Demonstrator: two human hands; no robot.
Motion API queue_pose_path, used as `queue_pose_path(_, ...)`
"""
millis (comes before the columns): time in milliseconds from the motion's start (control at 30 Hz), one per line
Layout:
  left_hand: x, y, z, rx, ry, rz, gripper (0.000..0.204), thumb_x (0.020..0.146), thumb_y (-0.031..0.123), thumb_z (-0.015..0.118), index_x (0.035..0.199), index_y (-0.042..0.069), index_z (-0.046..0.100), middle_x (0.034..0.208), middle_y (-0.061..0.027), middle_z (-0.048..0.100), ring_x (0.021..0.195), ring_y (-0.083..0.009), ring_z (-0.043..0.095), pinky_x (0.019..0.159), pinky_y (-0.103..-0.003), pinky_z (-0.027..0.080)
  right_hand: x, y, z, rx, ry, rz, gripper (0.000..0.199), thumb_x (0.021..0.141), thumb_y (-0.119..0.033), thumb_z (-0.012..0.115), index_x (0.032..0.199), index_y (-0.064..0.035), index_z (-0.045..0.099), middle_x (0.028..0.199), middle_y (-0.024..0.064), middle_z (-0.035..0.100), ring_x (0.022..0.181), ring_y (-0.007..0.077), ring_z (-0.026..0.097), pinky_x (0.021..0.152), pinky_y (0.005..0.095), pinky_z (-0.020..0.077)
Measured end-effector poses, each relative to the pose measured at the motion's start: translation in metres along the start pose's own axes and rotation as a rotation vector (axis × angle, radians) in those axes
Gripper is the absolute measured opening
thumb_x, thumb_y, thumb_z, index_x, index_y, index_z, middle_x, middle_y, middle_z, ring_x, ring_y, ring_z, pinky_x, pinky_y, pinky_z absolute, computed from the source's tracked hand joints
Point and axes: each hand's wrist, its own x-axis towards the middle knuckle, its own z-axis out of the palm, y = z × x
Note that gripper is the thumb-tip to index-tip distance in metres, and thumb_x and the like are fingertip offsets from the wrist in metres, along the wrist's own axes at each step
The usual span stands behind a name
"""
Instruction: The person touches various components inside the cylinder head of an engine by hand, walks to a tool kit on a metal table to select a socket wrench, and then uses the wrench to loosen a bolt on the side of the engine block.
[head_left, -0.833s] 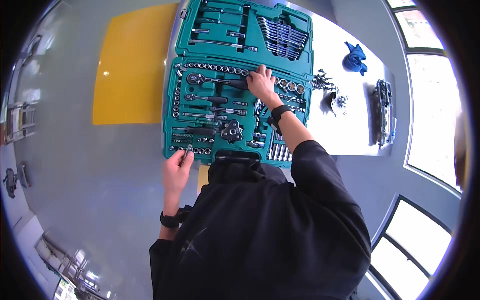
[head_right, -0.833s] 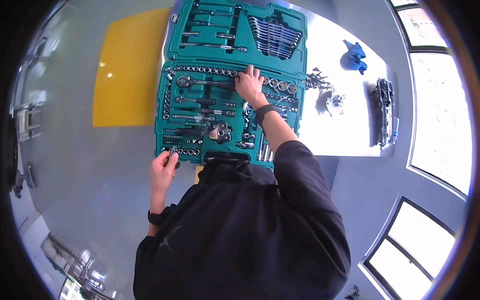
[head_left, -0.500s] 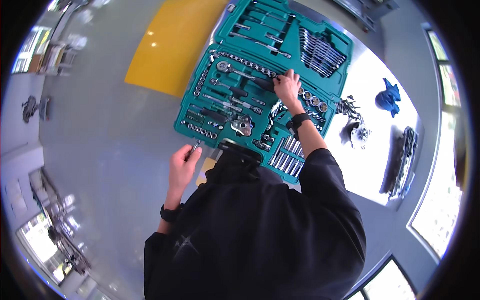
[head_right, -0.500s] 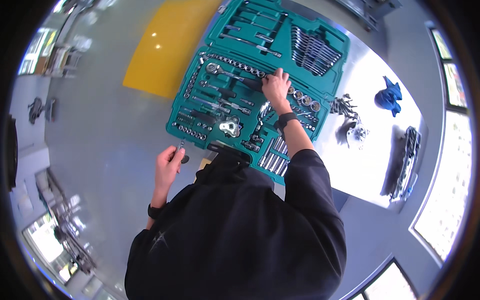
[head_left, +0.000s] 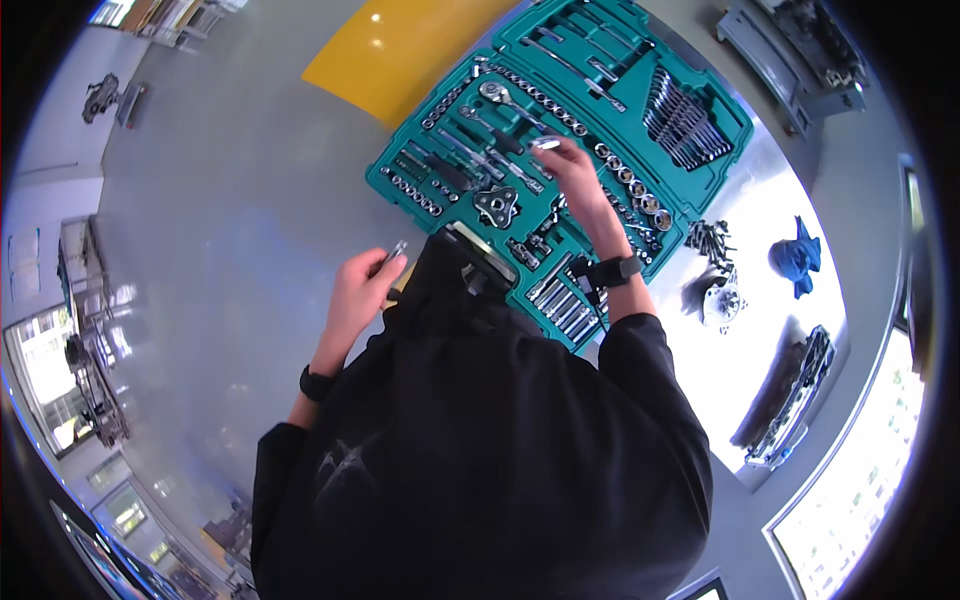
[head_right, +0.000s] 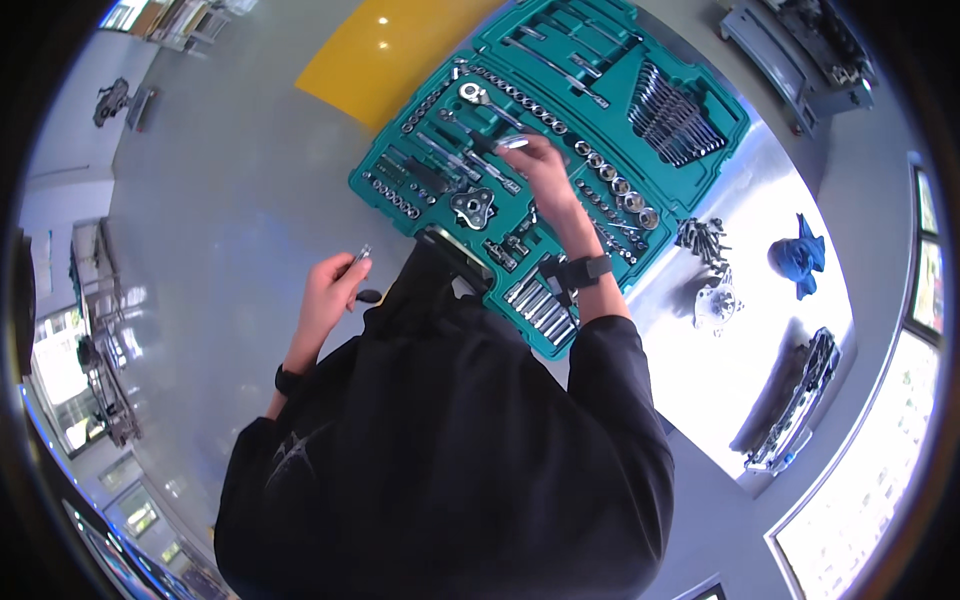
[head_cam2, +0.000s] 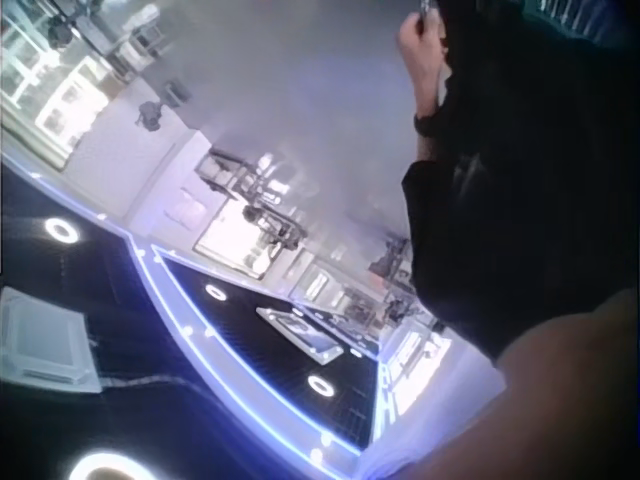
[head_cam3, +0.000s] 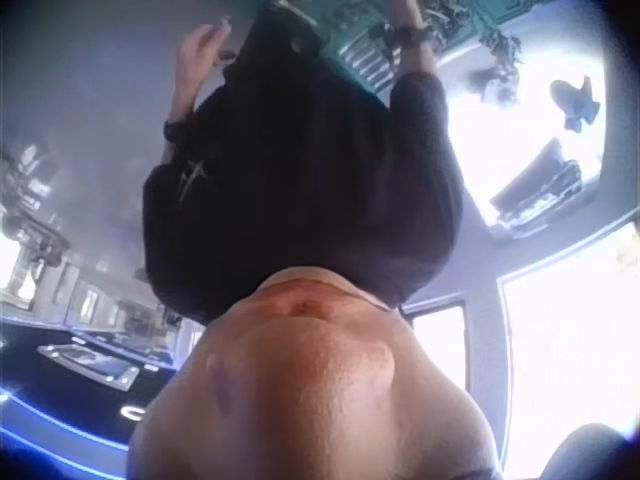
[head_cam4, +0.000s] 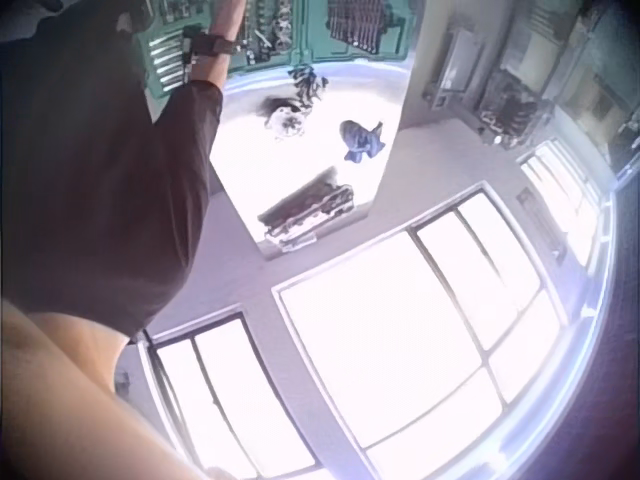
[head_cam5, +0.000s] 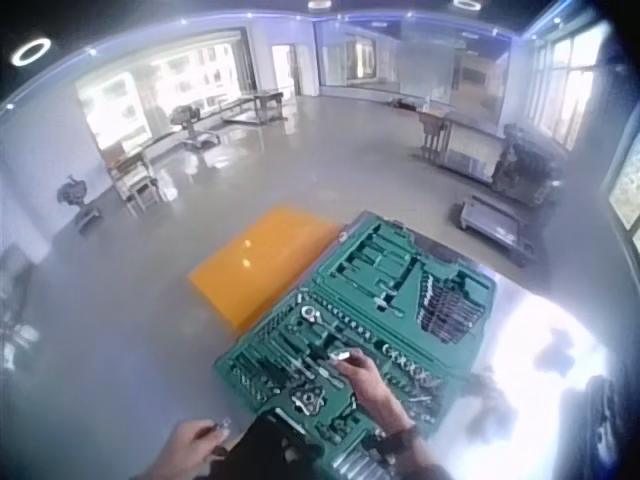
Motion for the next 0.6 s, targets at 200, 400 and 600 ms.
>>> queue_pose_path(200, 0.014, -0.002, 0.008, 0.051, -0.037, 0.023, 0.026, 0.093, 0.022, 0.060, 0.076, 0.002, 0.058, 0.056, 0.0029, 0.046, 0.048, -0.0041, 0.043, 0.045, -0.023, 0.033, -0.054, 0.019, 0.120, 0.094, -0.580, 0.125, 0.019, 0.093, -0.015, 0.063, 0.107, -0.0018, 0.063, 0.092, 0.0012, 0.059, 0.090, 0.0080, 0.055, 0.082, 0.0258, 0.0441)
queue_pose_path(400, 0.031, -0.036, -0.031, 0.215, -0.031, 0.084, 0.028, 0.091, 0.023, 0.061, 0.074, 0.001, 0.058, 0.055, 0.0008, 0.049, 0.050, -0.0068, 0.048, 0.047, -0.026, 0.035, -0.053, 0.034, 0.173, -0.043, -0.512, 0.076, 0.023, 0.096, -0.017, 0.060, 0.111, -0.0008, 0.056, 0.077, -0.0010, 0.054, 0.071, 0.0076, 0.055, 0.066, 0.0241, 0.0464)
queue_pose_path(600, 0.056, -0.057, -0.088, 0.184, 0.024, 0.150, 0.028, 0.088, 0.023, 0.064, 0.077, -0.003, 0.060, 0.056, -0.0039, 0.051, 0.054, -0.0095, 0.046, 0.051, -0.031, 0.036, -0.012, 0.048, 0.238, -0.378, -0.482, -0.052, 0.026, 0.102, -0.026, 0.049, 0.103, -0.0002, 0.045, 0.072, 0.0068, 0.054, 0.063, 0.0160, 0.057, 0.057, 0.0308, 0.0463)
